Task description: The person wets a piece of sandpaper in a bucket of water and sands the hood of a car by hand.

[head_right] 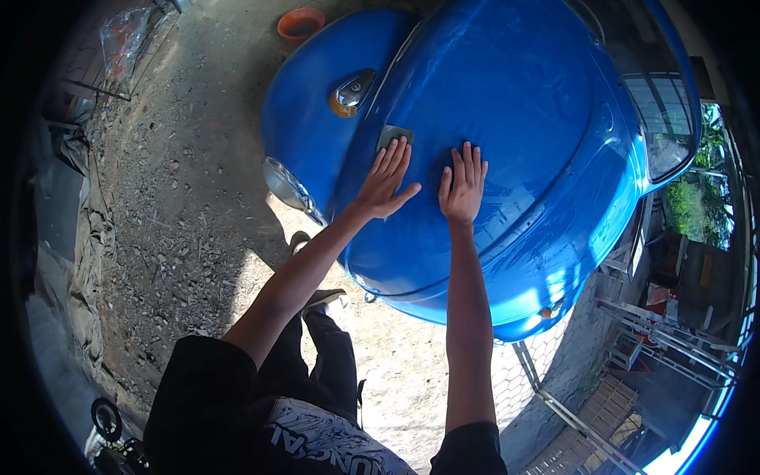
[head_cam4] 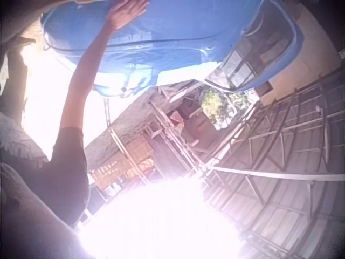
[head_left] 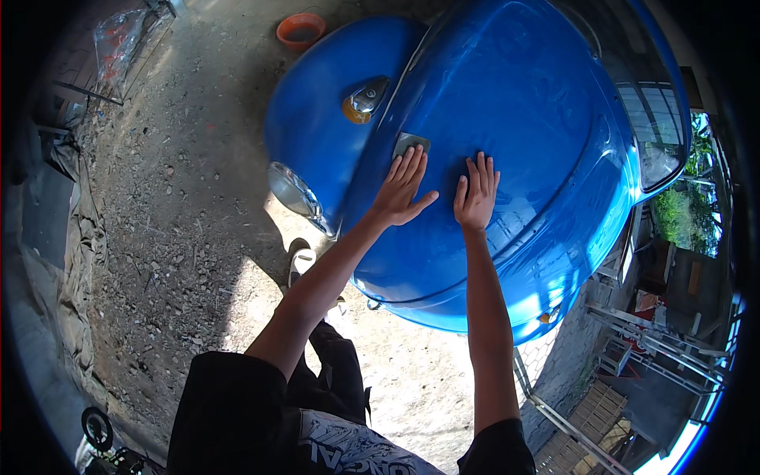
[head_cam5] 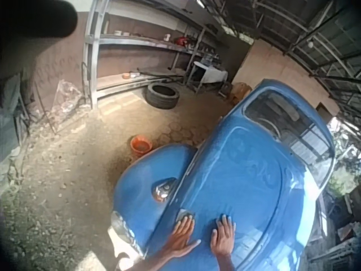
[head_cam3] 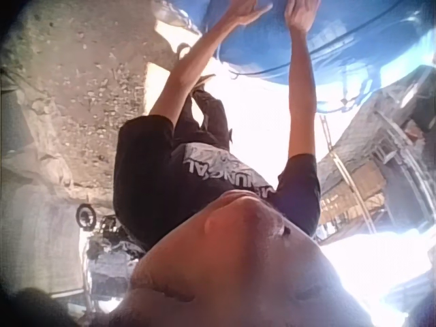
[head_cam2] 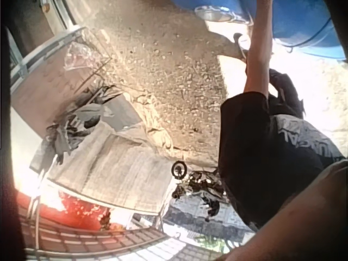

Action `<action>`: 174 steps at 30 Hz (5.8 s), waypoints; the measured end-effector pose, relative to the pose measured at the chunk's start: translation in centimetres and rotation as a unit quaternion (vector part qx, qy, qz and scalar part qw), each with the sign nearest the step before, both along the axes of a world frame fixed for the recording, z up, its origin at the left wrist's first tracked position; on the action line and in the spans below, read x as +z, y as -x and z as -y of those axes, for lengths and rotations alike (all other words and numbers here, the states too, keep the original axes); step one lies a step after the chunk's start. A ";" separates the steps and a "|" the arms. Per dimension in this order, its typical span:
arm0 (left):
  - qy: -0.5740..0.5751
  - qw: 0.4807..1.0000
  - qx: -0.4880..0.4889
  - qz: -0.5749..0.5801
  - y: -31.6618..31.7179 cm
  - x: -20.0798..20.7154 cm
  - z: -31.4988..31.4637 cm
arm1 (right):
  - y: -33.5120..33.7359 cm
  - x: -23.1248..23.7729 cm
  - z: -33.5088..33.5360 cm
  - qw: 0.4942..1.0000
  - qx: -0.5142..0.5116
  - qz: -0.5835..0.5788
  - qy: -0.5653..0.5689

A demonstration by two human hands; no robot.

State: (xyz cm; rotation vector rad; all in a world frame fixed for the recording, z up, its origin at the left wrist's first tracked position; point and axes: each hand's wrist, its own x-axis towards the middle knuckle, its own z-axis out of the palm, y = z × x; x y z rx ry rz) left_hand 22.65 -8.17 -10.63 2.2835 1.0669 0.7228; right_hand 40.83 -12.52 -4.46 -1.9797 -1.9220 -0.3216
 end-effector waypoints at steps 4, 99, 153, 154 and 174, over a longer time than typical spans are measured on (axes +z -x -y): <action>0.049 0.995 -0.068 -0.052 4.9 -5.0 8.8 | -0.6 -0.7 0.5 1.000 -0.016 0.011 0.002; 0.028 0.972 -0.192 -0.135 -7.3 2.2 14.7 | -8.8 -5.4 25.3 0.797 -0.511 -0.267 -0.181; 0.091 0.958 -0.225 -0.153 -16.5 4.0 13.6 | -15.0 -1.0 26.3 0.965 -0.191 -0.181 -0.012; 0.105 0.955 -0.235 -0.148 -17.4 4.4 14.8 | -17.8 -1.4 26.8 0.949 -0.233 -0.204 -0.063; 0.104 0.962 -0.199 -0.156 -17.6 4.3 14.3 | -18.7 -2.0 32.0 0.964 -0.211 -0.163 -0.023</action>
